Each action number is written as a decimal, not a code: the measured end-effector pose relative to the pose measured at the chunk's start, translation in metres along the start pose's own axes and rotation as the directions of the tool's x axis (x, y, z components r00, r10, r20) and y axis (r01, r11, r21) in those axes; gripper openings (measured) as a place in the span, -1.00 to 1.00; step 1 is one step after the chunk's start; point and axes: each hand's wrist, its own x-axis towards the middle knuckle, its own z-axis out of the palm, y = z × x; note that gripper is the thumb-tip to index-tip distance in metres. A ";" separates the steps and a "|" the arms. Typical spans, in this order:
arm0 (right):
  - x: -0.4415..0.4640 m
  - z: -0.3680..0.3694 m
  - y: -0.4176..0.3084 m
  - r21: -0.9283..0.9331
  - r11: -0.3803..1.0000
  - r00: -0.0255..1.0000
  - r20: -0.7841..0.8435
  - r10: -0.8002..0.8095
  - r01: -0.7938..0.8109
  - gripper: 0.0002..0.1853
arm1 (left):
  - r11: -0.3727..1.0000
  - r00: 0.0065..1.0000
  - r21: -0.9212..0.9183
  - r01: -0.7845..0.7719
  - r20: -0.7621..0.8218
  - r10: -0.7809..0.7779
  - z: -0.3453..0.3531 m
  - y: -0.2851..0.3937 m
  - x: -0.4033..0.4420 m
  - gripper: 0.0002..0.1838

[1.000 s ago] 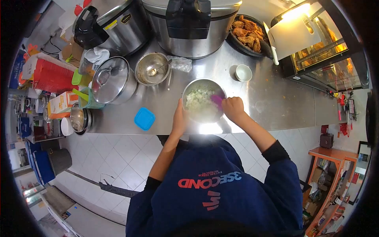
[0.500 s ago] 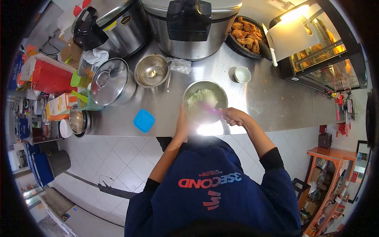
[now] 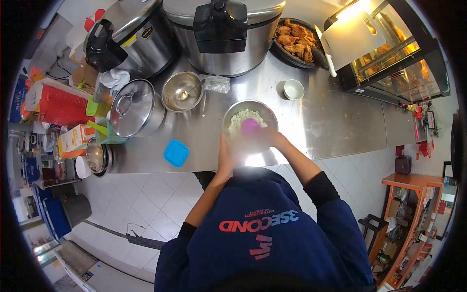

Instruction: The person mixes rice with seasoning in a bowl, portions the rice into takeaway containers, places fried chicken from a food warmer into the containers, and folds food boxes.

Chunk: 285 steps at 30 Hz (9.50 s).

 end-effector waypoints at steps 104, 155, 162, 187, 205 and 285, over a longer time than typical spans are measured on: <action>-0.033 -0.008 -0.076 -0.465 0.882 0.967 -0.251 -0.049 -0.075 -0.85 | 0.714 0.988 0.692 -0.105 -0.007 0.153 -0.045 0.027 0.053 -0.56; -0.109 -0.089 -0.042 -0.553 0.815 0.950 -0.312 -0.010 -0.173 -0.84 | 0.908 0.999 0.419 0.027 0.006 -0.033 -0.042 -0.022 0.025 -0.44; -0.051 -0.068 -0.015 -0.659 0.751 0.885 -0.327 -0.330 0.037 -0.85 | 0.851 0.949 0.512 0.116 0.195 -0.247 -0.039 0.081 0.044 -0.46; -0.048 0.000 -0.036 -0.521 0.847 0.967 -0.252 -0.029 -0.111 -0.81 | 0.742 0.983 0.670 0.014 0.128 -0.134 -0.043 0.050 0.064 -0.50; -0.021 -0.029 -0.010 -0.236 0.972 0.941 -0.331 -0.067 -0.014 -0.50 | 0.849 0.977 0.505 -0.152 -0.055 0.208 -0.057 -0.027 0.089 -0.23; 0.457 -0.310 -0.742 -0.205 0.620 0.523 -0.379 -0.763 0.757 -0.62 | -0.206 0.981 0.978 0.037 0.004 0.192 -0.673 0.469 0.452 -0.76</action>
